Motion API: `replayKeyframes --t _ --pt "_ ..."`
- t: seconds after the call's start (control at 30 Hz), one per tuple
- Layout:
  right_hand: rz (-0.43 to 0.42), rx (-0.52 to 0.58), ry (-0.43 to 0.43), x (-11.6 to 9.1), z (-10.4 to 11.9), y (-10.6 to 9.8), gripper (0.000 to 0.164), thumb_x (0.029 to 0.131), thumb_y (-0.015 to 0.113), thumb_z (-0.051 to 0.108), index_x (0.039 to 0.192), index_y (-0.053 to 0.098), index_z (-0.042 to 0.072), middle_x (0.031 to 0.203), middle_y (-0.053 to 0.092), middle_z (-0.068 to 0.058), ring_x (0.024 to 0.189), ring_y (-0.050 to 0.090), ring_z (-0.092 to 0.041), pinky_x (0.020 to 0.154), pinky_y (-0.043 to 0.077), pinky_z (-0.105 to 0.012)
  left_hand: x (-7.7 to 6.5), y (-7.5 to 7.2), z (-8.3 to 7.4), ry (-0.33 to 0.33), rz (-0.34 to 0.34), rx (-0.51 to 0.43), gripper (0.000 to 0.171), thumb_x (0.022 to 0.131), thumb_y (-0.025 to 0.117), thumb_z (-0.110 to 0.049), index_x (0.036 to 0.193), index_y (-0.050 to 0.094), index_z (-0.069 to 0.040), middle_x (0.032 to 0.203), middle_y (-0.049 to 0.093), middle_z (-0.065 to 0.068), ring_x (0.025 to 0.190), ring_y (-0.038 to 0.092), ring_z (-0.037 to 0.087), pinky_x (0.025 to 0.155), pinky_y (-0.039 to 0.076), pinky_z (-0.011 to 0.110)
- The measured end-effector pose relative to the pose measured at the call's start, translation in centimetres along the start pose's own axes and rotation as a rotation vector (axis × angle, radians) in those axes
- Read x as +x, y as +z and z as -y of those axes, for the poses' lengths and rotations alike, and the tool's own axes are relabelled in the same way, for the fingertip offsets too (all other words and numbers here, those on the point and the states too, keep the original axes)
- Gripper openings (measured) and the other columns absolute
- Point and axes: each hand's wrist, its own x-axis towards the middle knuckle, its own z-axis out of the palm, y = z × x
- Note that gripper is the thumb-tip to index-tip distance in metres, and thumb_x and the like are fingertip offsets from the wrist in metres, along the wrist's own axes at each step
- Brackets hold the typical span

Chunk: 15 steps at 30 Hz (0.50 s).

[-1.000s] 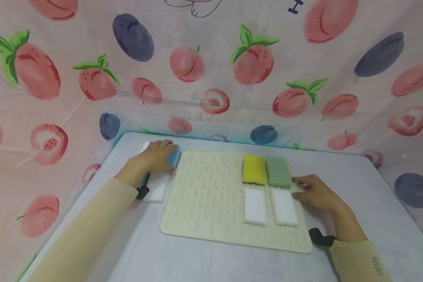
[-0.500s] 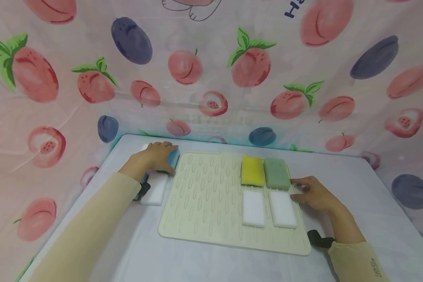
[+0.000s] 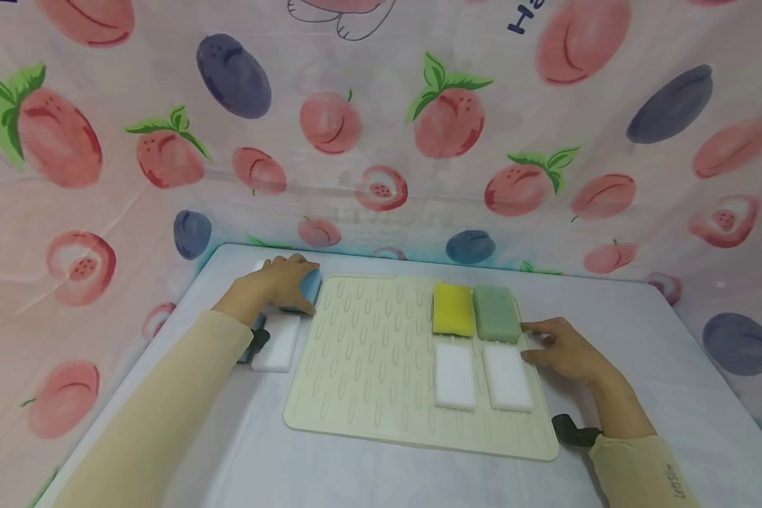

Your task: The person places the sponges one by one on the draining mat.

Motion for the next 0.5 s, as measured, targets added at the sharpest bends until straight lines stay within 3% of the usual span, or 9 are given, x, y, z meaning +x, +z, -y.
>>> replayKeyframes --t 0.5 --pt "-0.002 -0.004 0.008 0.13 -0.40 0.08 0.061 0.085 0.082 0.015 0.138 0.061 -0.006 0.132 0.052 -0.032 0.115 0.054 -0.047 0.091 0.048 -0.052 0.30 -0.80 -0.36 -0.009 0.010 -0.023 0.099 0.083 0.085 -0.046 0.163 0.035 -0.015 0.166 0.028 0.021 0.146 0.033 0.057 0.115 0.030 0.077"
